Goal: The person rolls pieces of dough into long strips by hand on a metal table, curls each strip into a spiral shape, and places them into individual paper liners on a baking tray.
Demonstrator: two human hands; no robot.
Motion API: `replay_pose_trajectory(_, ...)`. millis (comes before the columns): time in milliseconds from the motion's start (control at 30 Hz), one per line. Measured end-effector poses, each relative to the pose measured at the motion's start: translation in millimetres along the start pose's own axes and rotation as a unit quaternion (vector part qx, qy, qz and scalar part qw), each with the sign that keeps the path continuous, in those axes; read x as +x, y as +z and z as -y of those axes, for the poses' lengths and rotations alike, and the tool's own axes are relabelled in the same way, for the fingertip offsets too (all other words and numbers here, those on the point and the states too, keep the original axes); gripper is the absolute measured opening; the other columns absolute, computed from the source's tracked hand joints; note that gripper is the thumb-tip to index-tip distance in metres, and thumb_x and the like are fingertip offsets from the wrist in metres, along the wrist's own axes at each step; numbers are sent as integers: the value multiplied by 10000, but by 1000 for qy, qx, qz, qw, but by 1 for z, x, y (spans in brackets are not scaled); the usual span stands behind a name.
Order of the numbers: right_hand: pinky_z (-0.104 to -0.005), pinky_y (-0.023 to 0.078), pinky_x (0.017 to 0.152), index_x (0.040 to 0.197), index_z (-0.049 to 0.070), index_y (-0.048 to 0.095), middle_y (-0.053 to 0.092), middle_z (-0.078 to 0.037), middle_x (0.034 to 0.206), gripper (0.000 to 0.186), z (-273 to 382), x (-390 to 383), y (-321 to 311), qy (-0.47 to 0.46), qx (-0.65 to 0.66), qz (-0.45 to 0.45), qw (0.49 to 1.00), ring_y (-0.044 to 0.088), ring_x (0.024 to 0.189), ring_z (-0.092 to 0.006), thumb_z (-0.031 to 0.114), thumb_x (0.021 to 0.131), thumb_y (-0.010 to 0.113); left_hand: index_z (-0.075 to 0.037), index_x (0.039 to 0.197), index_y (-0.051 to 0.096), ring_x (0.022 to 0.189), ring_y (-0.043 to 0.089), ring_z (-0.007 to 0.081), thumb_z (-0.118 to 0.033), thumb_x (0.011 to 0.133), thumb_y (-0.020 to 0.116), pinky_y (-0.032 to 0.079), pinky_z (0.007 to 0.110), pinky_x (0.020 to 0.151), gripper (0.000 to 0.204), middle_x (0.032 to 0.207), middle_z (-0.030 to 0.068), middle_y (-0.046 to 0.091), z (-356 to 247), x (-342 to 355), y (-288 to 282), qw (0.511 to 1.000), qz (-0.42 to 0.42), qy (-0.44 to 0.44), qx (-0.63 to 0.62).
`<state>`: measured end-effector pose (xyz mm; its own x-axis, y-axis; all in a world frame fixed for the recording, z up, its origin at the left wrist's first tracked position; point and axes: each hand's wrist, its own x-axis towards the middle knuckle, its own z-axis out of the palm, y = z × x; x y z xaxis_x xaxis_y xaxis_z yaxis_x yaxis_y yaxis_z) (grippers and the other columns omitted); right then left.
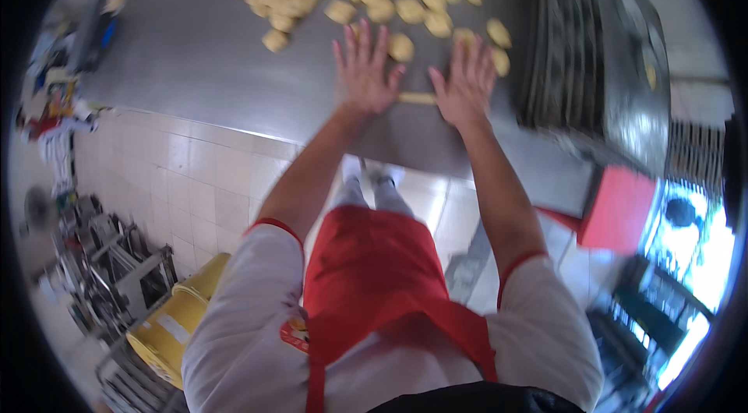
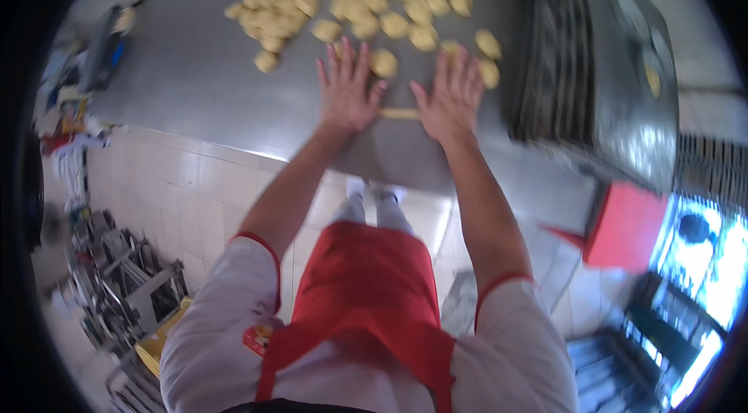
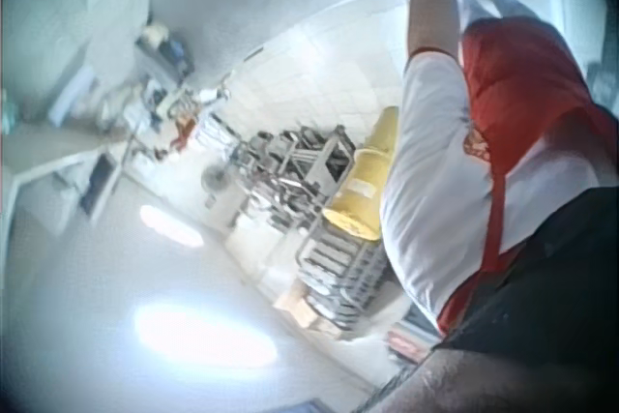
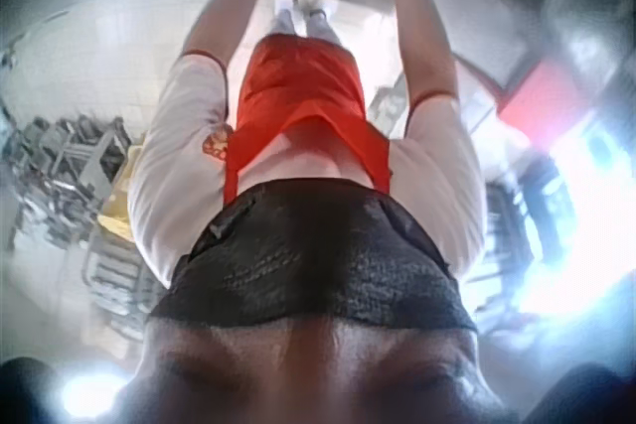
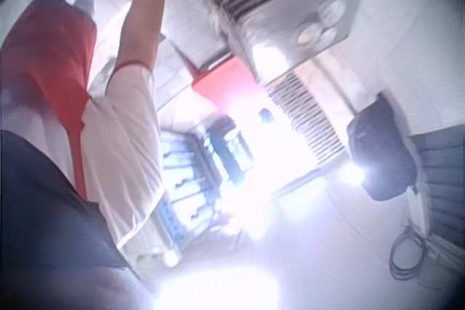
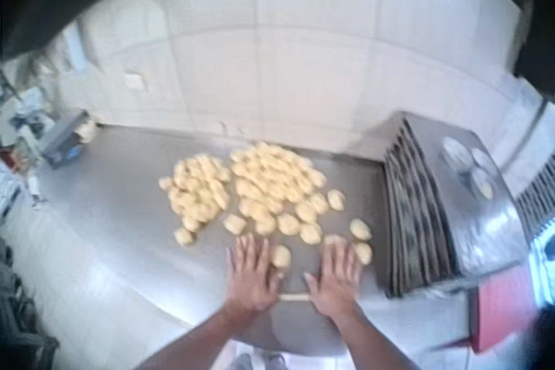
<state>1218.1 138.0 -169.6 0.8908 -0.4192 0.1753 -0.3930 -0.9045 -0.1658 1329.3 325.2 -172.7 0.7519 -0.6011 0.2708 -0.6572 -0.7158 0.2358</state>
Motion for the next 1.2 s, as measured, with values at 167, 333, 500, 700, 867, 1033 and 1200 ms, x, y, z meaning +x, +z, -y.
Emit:
replay_pose_trajectory(167, -636, 176, 1311, 1703, 96, 318, 204, -178, 1796, 759, -5, -144, -11, -100, 51, 110, 988, 203, 1634, -477, 472, 1083, 539, -72, 1697, 320, 1620, 228, 508, -412, 1042, 618, 194, 612, 1315, 796, 1777, 226, 240, -2, -126, -43, 978, 174, 105, -54)
replay_pose_trajectory(333, -617, 294, 1249, 1517, 158, 575, 434, -110, 1668, 520, -13, -182, -52, -25, 24, 92, 995, 366, 1565, -382, 245, 1014, 676, -76, 1439, 651, 1456, 505, 400, -101, 930, 718, 485, 499, 1153, 514, 1527, 165, 567, 50, -151, -79, 974, 166, 126, -88)
replay_pose_trajectory(500, -511, 539, 943, 1075, 105, 772, 720, -69, 1150, 108, 0, -179, -104, 17, 156, 158, 975, 681, 1081, -342, 135, 984, 724, -59, 1223, 750, 850, 730, 311, -102, 942, 787, 605, 411, 777, 287, 1033, 60, 763, 73, -142, -76, 954, 180, 36, -237)
replay_pose_trajectory(700, -366, 592, 827, 1040, 16, 776, 755, -113, 1046, 110, 129, -147, -270, -166, 313, 133, 926, 750, 942, -252, -4, 932, 783, -29, 1133, 695, 848, 712, 126, -91, 924, 868, 548, 264, 718, 279, 955, 52, 756, 7, -142, -94, 570, 275, -200, -748)
replay_pose_trajectory(867, -331, 596, 749, 1064, 25, 807, 787, -96, 1033, 155, 118, -111, -315, -84, 166, 128, 974, 753, 829, -217, 38, 909, 817, -45, 1039, 687, 877, 722, 119, 41, 932, 789, 568, 268, 816, 171, 944, 56, 771, -8, -130, -132, 466, 357, 2, -809)
replay_pose_trajectory(1033, -320, 588, 741, 1086, 29, 826, 791, -71, 939, 175, 159, -132, -325, -21, 281, 205, 937, 732, 820, -167, 65, 914, 826, -45, 987, 695, 905, 730, 120, 81, 941, 750, 566, 269, 809, 145, 950, 40, 777, -18, -120, -134, 393, 336, -26, -856)
replay_pose_trajectory(1200, -298, 586, 773, 1105, 3, 814, 798, -68, 937, 198, 138, -126, -288, 132, 356, 91, 921, 711, 835, -106, 143, 965, 820, -35, 1069, 716, 975, 749, 164, 21, 981, 720, 612, 314, 902, 105, 1091, 71, 764, -15, -92, -171, 360, 422, -57, -830)
